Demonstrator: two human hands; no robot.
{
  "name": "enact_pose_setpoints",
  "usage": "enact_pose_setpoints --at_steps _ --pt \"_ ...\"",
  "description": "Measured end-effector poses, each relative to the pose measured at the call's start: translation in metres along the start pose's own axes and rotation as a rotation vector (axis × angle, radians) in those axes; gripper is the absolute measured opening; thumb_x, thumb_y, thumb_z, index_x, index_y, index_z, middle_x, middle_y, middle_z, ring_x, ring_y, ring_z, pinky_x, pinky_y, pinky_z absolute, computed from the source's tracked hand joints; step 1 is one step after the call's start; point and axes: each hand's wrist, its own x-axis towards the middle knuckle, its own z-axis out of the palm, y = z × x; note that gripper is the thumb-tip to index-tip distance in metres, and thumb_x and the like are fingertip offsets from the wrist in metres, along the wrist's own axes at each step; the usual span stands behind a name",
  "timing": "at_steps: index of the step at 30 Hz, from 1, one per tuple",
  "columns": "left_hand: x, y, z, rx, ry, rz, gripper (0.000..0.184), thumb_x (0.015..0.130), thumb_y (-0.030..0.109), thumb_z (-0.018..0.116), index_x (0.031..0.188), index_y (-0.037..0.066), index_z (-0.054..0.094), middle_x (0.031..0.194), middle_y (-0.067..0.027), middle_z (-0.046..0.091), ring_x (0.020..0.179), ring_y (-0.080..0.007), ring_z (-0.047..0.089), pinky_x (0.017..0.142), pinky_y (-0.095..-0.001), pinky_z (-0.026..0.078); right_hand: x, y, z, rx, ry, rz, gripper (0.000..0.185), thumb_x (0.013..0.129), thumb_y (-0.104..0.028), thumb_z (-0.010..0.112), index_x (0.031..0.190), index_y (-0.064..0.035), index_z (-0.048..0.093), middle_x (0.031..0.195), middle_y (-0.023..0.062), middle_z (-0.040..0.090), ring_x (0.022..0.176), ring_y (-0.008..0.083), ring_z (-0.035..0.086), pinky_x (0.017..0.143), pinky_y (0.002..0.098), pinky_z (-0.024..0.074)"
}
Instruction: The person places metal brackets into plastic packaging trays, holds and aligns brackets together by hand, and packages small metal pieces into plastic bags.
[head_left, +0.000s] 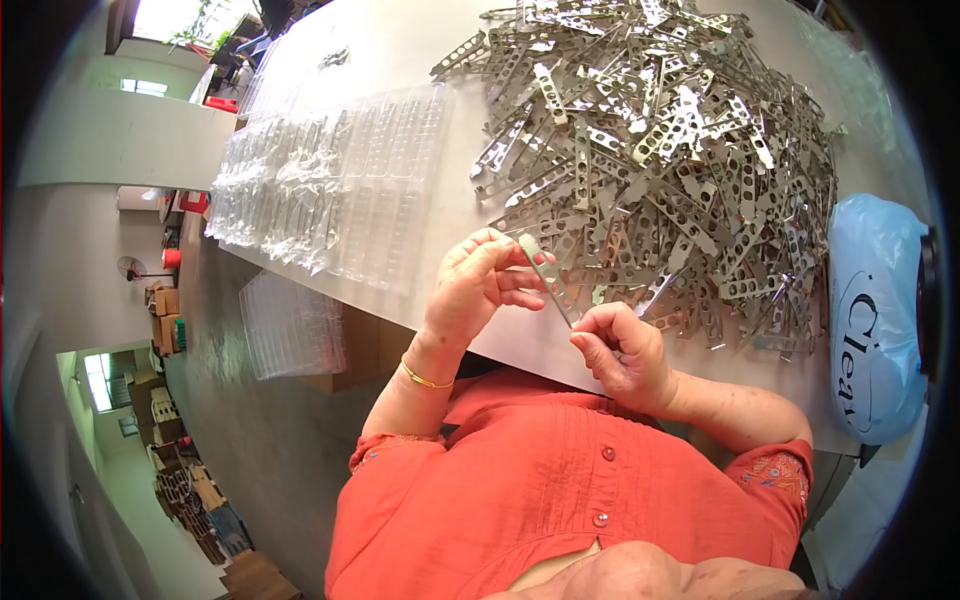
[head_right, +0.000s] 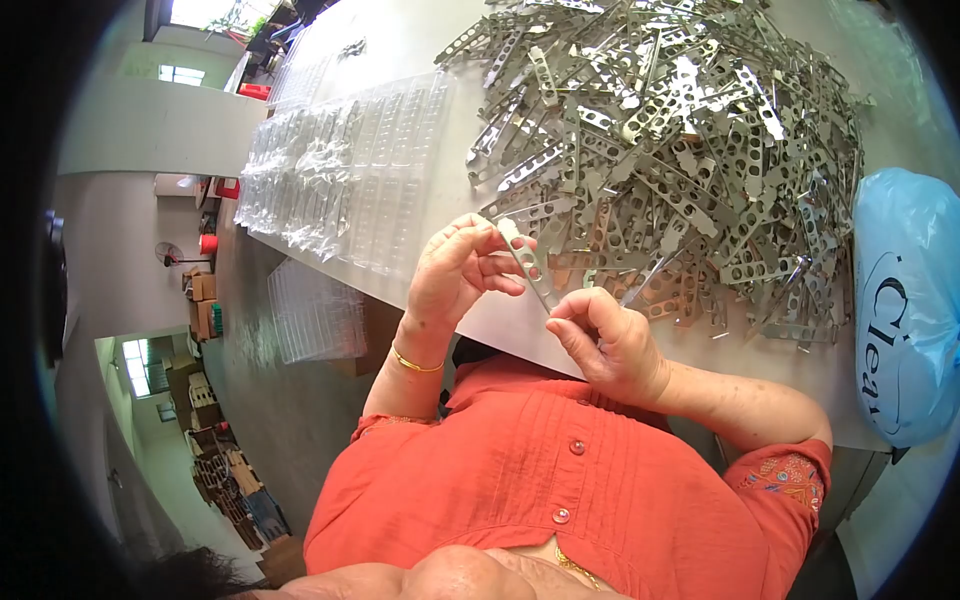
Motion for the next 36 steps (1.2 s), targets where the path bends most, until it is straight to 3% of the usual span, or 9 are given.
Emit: enact_pose_setpoints --at_steps 7,13,19,22,26,30,33,35,36 --pt "0.0 0.0 0.005 -0.03 -0.017 -0.022 0.013 0.1 0.014 0.051 0.098 0.002 0.055 0.106 -0.029 0.068 0.084 -0.0371 0.073 0.064 -0.0418 0.065 -0.002 0.0 0.0 0.019 -0.025 0.057 0.013 0.093 -0.005 0.069 0.101 -0.0034 0.058 0.063 -0.0029 0.052 0.053 0.0033 0.047 0.048 0.0226 0.0387" --pt "-0.004 -0.003 0.005 0.15 -0.064 0.059 0.011 0.095 0.007 0.063 0.101 0.002 0.055 0.099 -0.0232 0.071 0.074 -0.0285 0.073 0.063 -0.0361 0.062 -0.001 -0.004 -0.001 -0.053 -0.082 -0.179 0.019 0.092 -0.004 0.069 0.105 -0.0037 0.056 0.063 -0.0012 0.053 0.052 0.0044 0.049 0.047 0.0231 0.0387" --pt "-0.02 0.013 0.016 0.194 -0.281 0.144 0.01 0.094 0.004 0.065 0.101 0.0 0.058 0.101 -0.0157 0.069 0.085 -0.0195 0.071 0.074 -0.0315 0.059 -0.002 -0.01 -0.005 0.15 -0.052 -0.011 0.029 0.088 -0.006 0.073 0.108 -0.0047 0.052 0.067 0.0005 0.053 0.051 0.0061 0.048 0.047 0.0231 0.0367" --pt "-0.028 0.01 0.027 0.361 -0.377 0.227 0.012 0.089 0.001 0.071 0.098 -0.002 0.064 0.093 -0.0067 0.066 0.087 -0.0139 0.065 0.078 -0.026 0.054 0.002 -0.013 -0.007 0.014 -0.092 -0.139 0.027 0.087 -0.006 0.075 0.104 -0.0044 0.054 0.074 0.0023 0.054 0.053 0.0066 0.049 0.047 0.0239 0.0372" --pt "-0.029 0.013 0.041 0.79 -0.479 0.468 0.011 0.082 -0.003 0.072 0.091 0.001 0.066 0.088 -0.0056 0.066 0.08 -0.0144 0.063 0.068 -0.028 0.05 0.004 -0.012 -0.006 -0.046 -0.151 -0.155 0.024 0.086 -0.006 0.075 0.1 -0.0038 0.056 0.083 0.0047 0.056 0.055 0.0083 0.051 0.047 0.0266 0.04" --pt "-0.032 0.013 0.05 0.871 -0.516 0.454 0.013 0.08 -0.002 0.076 0.088 0.002 0.066 0.086 -0.0066 0.066 0.078 -0.0162 0.062 0.068 -0.0293 0.049 0.002 -0.005 -0.004 -0.034 -0.175 -0.142 0.022 0.086 -0.003 0.074 0.099 -0.0033 0.056 0.084 0.0084 0.056 0.058 0.0159 0.055 0.051 0.0312 0.0445" --pt "-0.03 0.019 0.052 0.847 -0.526 0.391 0.012 0.085 0.001 0.074 0.093 0.0 0.066 0.09 -0.0064 0.066 0.079 -0.0143 0.061 0.068 -0.0287 0.049 0.002 -0.002 0.001 -0.055 -0.128 -0.276 0.02 0.085 0.0 0.072 0.098 -0.0023 0.056 0.081 0.0101 0.056 0.064 0.0218 0.058 0.055 0.0337 0.0467" --pt "-0.021 0.015 0.036 0.846 -0.378 0.447 0.011 0.089 0.002 0.071 0.098 -0.002 0.067 0.093 -0.0062 0.066 0.079 -0.0106 0.06 0.068 -0.0262 0.049 -0.001 -0.002 -0.001 -0.043 -0.159 -0.223 0.02 0.085 0.0 0.071 0.097 -0.0017 0.055 0.08 0.0102 0.055 0.066 0.0228 0.058 0.056 0.0338 0.0469" --pt "-0.019 0.014 0.036 0.781 -0.193 0.35 0.008 0.091 0.002 0.069 0.098 -0.003 0.067 0.093 -0.0053 0.066 0.08 -0.0079 0.058 0.069 -0.0238 0.048 -0.003 -0.002 -0.001 -0.031 -0.193 -0.173 0.02 0.085 0.001 0.071 0.096 -0.0012 0.055 0.08 0.0103 0.055 0.068 0.0239 0.059 0.057 0.034 0.0471"
